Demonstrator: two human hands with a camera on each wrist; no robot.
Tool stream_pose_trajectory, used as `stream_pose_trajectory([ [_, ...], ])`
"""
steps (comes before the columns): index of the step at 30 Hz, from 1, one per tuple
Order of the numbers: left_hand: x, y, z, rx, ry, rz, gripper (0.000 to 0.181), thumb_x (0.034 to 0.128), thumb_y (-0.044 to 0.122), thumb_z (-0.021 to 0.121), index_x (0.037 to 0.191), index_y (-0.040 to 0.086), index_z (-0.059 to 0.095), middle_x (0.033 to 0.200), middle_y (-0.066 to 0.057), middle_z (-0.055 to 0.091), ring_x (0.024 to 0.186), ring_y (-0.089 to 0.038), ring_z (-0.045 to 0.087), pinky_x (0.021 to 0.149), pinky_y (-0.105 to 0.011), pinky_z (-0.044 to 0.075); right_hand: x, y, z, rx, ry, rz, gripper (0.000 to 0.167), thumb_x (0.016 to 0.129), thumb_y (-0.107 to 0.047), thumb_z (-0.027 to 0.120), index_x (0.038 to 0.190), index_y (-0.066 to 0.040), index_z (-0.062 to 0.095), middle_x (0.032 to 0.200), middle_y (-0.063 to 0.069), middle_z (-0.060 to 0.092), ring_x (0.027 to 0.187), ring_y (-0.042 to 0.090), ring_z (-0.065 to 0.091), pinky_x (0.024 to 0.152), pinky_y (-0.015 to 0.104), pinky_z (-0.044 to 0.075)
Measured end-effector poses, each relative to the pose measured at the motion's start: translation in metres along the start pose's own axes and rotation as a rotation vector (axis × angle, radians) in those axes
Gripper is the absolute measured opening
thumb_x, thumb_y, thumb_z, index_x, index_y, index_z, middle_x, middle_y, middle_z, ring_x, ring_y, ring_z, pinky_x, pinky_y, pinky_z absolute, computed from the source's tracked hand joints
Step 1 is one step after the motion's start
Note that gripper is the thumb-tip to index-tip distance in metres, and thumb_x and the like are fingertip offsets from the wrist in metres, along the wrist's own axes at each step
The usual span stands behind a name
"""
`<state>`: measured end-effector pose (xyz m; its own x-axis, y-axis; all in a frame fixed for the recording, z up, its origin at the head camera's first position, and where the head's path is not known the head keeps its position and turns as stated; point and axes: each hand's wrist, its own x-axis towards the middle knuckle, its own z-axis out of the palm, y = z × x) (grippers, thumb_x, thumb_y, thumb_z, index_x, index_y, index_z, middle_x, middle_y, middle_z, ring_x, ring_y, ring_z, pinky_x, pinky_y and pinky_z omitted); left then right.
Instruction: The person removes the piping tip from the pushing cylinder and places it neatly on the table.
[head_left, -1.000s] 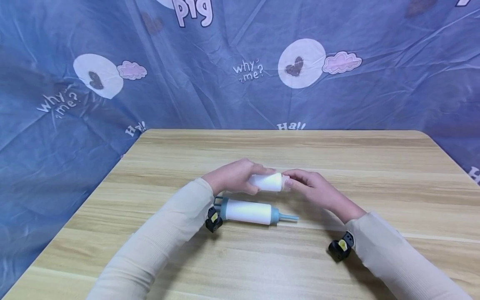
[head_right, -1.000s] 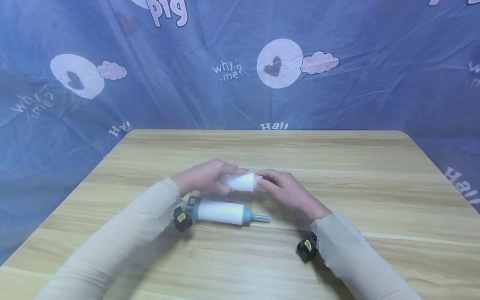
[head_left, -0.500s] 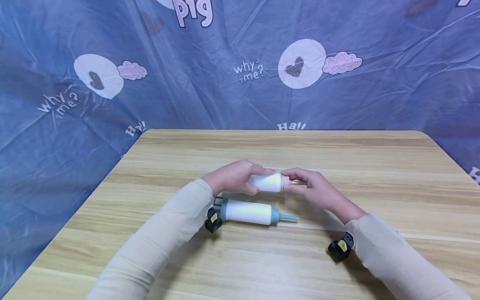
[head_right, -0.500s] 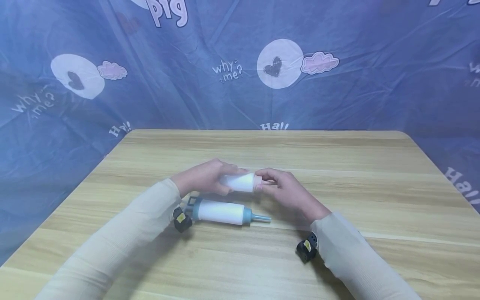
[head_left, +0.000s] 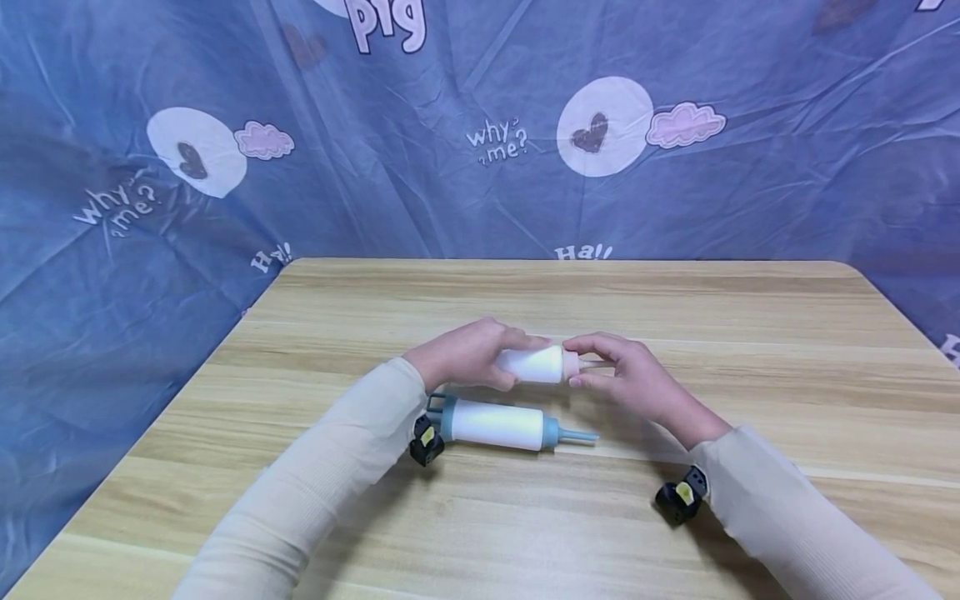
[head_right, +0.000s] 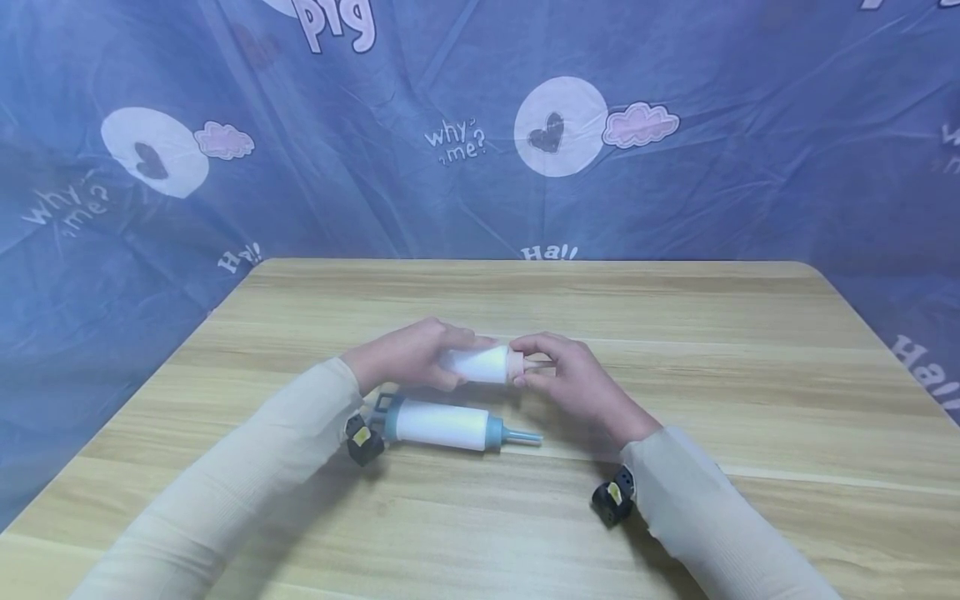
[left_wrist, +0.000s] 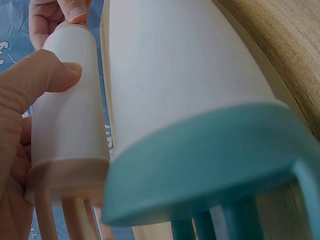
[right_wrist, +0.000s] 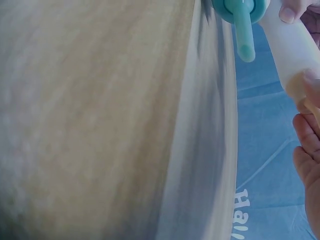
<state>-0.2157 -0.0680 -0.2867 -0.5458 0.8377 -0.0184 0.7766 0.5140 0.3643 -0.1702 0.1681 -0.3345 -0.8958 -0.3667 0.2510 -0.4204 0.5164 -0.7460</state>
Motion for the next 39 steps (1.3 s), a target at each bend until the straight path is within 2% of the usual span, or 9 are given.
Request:
stream_pose_trajectory([
  [7,-0.0002,-0.0004,0.0006,-0.021,0.011,-0.004,0.064,0.0756,0.011,0.070,0.135,0.017,0.049,0.122,-0.004,0.062,0.087,-0.009,0.058,0.077,-0.020,0.046,-0.0005,0.0008,0.0011,0.007,0.001,-0.013,0.042,0.077,-0.009,0.073,0.117,-0.006,0.060,0.121,0.013,0.060,0.112,0.032,0.055,0.095,0.047,0.043],
  [16,-0.0013,-0.0012,0.0015,-0.025,0.017,-0.002,0.063,0.0757,0.011,0.070,0.135,0.018,0.049,0.121,-0.003,0.062,0.086,-0.009,0.058,0.076,-0.019,0.046,-0.0025,0.0001,0.0006,0.062,-0.057,0.049,0.040,0.087,-0.022,0.064,0.124,-0.008,0.056,0.123,0.013,0.060,0.112,0.032,0.056,0.095,0.048,0.043],
  [21,-0.0018,-0.0014,0.0014,-0.021,0.019,0.000,0.063,0.0759,0.011,0.070,0.135,0.018,0.050,0.120,-0.002,0.063,0.085,-0.009,0.057,0.075,-0.020,0.046,-0.0027,-0.0008,0.0001,0.082,-0.062,0.058,0.033,0.094,-0.025,0.054,0.123,-0.009,0.057,0.119,0.010,0.062,0.104,0.020,0.059,0.088,0.033,0.048],
  [24,-0.0018,-0.0015,0.0014,-0.017,0.020,-0.004,0.063,0.0759,0.011,0.070,0.135,0.019,0.050,0.120,-0.002,0.063,0.085,-0.009,0.057,0.075,-0.020,0.045,-0.0023,-0.0010,0.0001,0.078,-0.055,0.064,0.031,0.095,-0.024,0.053,0.121,-0.009,0.058,0.117,0.009,0.063,0.098,0.015,0.058,0.082,0.025,0.048],
  [26,-0.0015,-0.0013,0.0012,-0.015,0.020,-0.006,0.063,0.0760,0.012,0.070,0.135,0.019,0.050,0.119,-0.002,0.063,0.084,-0.009,0.056,0.075,-0.020,0.045,-0.0018,-0.0009,0.0004,0.074,-0.048,0.070,0.031,0.094,-0.024,0.054,0.120,-0.009,0.059,0.113,0.009,0.064,0.095,0.015,0.058,0.080,0.024,0.048],
  [32,-0.0008,-0.0016,0.0012,-0.014,0.024,0.005,0.063,0.0754,0.011,0.070,0.135,0.018,0.050,0.117,-0.003,0.064,0.083,-0.009,0.057,0.074,-0.020,0.046,-0.0007,-0.0012,0.0011,0.063,-0.037,0.075,0.032,0.090,-0.021,0.060,0.120,-0.007,0.059,0.109,0.011,0.065,0.101,0.023,0.061,0.088,0.034,0.049],
  [39,-0.0009,-0.0041,0.0034,-0.023,0.026,-0.002,0.063,0.0762,0.012,0.071,0.135,0.017,0.049,0.122,-0.004,0.062,0.086,-0.009,0.059,0.076,-0.019,0.046,-0.0014,-0.0008,0.0005,0.074,-0.043,0.061,0.038,0.087,-0.019,0.064,0.121,-0.004,0.057,0.123,0.017,0.058,0.112,0.035,0.056,0.094,0.045,0.045],
])
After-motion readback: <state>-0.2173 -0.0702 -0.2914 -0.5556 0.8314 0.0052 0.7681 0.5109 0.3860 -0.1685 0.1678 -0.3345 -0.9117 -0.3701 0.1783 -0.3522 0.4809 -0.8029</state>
